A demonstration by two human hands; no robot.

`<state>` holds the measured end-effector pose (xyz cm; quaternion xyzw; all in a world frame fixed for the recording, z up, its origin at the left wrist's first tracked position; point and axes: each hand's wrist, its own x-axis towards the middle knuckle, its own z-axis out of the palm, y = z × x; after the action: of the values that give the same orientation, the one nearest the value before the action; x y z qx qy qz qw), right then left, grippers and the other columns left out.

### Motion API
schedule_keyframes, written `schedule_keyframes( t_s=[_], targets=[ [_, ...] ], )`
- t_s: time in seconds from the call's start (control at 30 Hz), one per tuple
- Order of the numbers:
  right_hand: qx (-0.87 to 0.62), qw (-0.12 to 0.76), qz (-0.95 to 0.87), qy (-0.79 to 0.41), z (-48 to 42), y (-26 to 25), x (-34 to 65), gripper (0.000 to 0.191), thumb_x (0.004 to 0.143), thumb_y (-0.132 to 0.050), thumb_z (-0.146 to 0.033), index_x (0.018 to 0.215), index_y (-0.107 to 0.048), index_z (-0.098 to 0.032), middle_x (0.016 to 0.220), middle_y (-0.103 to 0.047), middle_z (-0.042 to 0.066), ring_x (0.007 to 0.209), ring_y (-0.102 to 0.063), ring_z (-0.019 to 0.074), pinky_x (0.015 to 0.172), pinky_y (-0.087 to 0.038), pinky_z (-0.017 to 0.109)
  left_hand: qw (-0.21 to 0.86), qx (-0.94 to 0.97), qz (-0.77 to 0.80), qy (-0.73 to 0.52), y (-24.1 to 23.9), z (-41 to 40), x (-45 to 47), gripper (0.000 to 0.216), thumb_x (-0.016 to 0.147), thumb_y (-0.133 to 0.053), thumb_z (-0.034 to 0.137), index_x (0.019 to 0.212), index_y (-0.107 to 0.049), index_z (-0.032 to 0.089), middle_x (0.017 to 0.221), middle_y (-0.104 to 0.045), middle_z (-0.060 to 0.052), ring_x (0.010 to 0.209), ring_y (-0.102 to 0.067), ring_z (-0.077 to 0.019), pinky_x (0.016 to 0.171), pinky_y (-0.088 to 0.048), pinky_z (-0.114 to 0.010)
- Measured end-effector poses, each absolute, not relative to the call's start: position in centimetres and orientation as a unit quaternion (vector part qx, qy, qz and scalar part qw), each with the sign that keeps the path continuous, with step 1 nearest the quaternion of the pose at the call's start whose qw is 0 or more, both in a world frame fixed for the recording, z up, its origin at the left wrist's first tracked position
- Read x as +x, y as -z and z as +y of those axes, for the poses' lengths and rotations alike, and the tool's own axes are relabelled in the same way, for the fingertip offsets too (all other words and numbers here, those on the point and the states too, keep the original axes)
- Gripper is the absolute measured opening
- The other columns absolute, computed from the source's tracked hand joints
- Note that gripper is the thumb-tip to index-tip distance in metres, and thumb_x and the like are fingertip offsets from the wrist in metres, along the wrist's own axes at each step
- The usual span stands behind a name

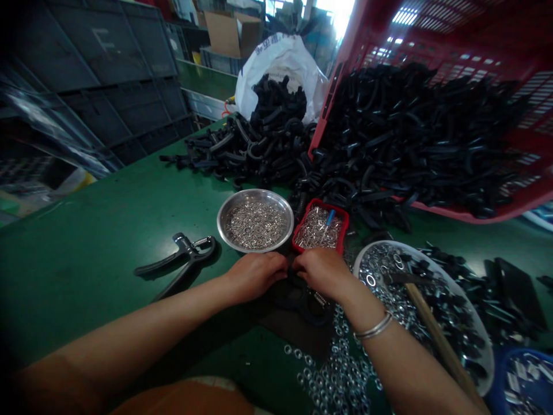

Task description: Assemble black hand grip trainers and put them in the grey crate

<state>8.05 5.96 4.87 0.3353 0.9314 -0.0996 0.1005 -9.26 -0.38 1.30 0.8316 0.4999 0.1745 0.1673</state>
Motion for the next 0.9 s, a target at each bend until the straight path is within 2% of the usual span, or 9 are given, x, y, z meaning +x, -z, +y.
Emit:
schedule_keyframes(
  t_s=[0.23, 0.4, 0.47, 0.53, 0.67, 0.8, 0.9],
  targets=[
    [0.348, 0.105, 0.927, 0.096, 5.6, -4.7, 7.5, 0.015, 0.071, -0.061, -0.023, 0.083, -0.068, -0.028, 0.080, -0.068, 0.000, 0.077, -0.061, 0.0194, 0.060, -0.039, 0.027, 0.218, 0.823, 0.484, -0.203, -0.7, -1.6, -9.5, 0.014, 0.085, -0.045, 0.026, 0.091, -0.055, 0.018, 0.089, -0.061, -0.003, 0.083, -0.057, -0.0156, 0.069, -0.043, -0.026],
    [0.323, 0.099, 0.936, 0.103, 5.7, -4.6, 7.0, 0.013, 0.073, -0.057, -0.017, 0.078, -0.066, -0.024, 0.078, -0.066, 0.002, 0.074, -0.060, 0.0180, 0.059, -0.038, 0.026, 0.233, 0.813, 0.488, -0.215, -0.6, -1.7, -9.5, 0.015, 0.084, -0.046, 0.026, 0.094, -0.055, 0.018, 0.091, -0.061, -0.003, 0.084, -0.057, -0.0156, 0.071, -0.043, -0.026],
    [0.328, 0.057, 0.936, 0.112, 5.4, -4.8, 7.3, 0.012, 0.074, -0.053, -0.016, 0.078, -0.064, -0.021, 0.079, -0.064, 0.003, 0.074, -0.059, 0.0172, 0.060, -0.038, 0.026, 0.232, 0.805, 0.497, -0.226, -0.8, -1.8, -9.5, 0.016, 0.085, -0.045, 0.026, 0.094, -0.055, 0.019, 0.093, -0.061, -0.004, 0.084, -0.056, -0.0156, 0.071, -0.043, -0.027],
    [0.363, -0.028, 0.918, 0.155, 4.9, -5.2, 8.3, 0.011, 0.078, -0.050, -0.018, 0.081, -0.061, -0.019, 0.080, -0.063, 0.004, 0.073, -0.058, 0.0160, 0.061, -0.040, 0.026, 0.226, 0.792, 0.511, -0.244, -1.3, -1.8, -9.5, 0.016, 0.085, -0.044, 0.028, 0.092, -0.056, 0.019, 0.093, -0.060, -0.004, 0.083, -0.056, -0.0155, 0.070, -0.043, -0.026],
    [0.491, -0.184, 0.786, 0.329, 2.7, -5.8, 11.9, 0.016, 0.079, -0.051, -0.033, 0.081, -0.058, -0.019, 0.068, -0.062, 0.001, 0.059, -0.058, 0.0129, 0.053, -0.044, 0.024, 0.260, 0.772, 0.515, -0.267, -2.7, -1.8, -9.3, 0.019, 0.085, -0.043, 0.032, 0.083, -0.055, 0.018, 0.077, -0.060, -0.002, 0.070, -0.055, -0.0135, 0.060, -0.039, -0.024],
    [0.571, -0.223, 0.712, 0.342, -0.4, -4.9, 15.3, 0.021, 0.070, -0.060, -0.041, 0.074, -0.063, -0.020, 0.067, -0.065, 0.002, 0.058, -0.059, 0.0151, 0.053, -0.047, 0.026, 0.301, 0.762, 0.510, -0.262, -3.3, -1.2, -8.4, 0.022, 0.088, -0.037, 0.031, 0.080, -0.053, 0.019, 0.069, -0.059, 0.000, 0.062, -0.053, -0.0120, 0.054, -0.036, -0.022],
    [0.602, -0.256, 0.693, 0.304, -2.2, -3.5, 16.5, 0.021, 0.070, -0.059, -0.041, 0.076, -0.066, -0.021, 0.073, -0.067, 0.003, 0.066, -0.062, 0.0176, 0.061, -0.050, 0.030, 0.251, 0.786, 0.516, -0.231, -3.2, -0.3, -7.2, 0.017, 0.086, -0.043, 0.033, 0.084, -0.055, 0.021, 0.075, -0.061, 0.000, 0.065, -0.054, -0.0137, 0.055, -0.035, -0.023]
  ],
)
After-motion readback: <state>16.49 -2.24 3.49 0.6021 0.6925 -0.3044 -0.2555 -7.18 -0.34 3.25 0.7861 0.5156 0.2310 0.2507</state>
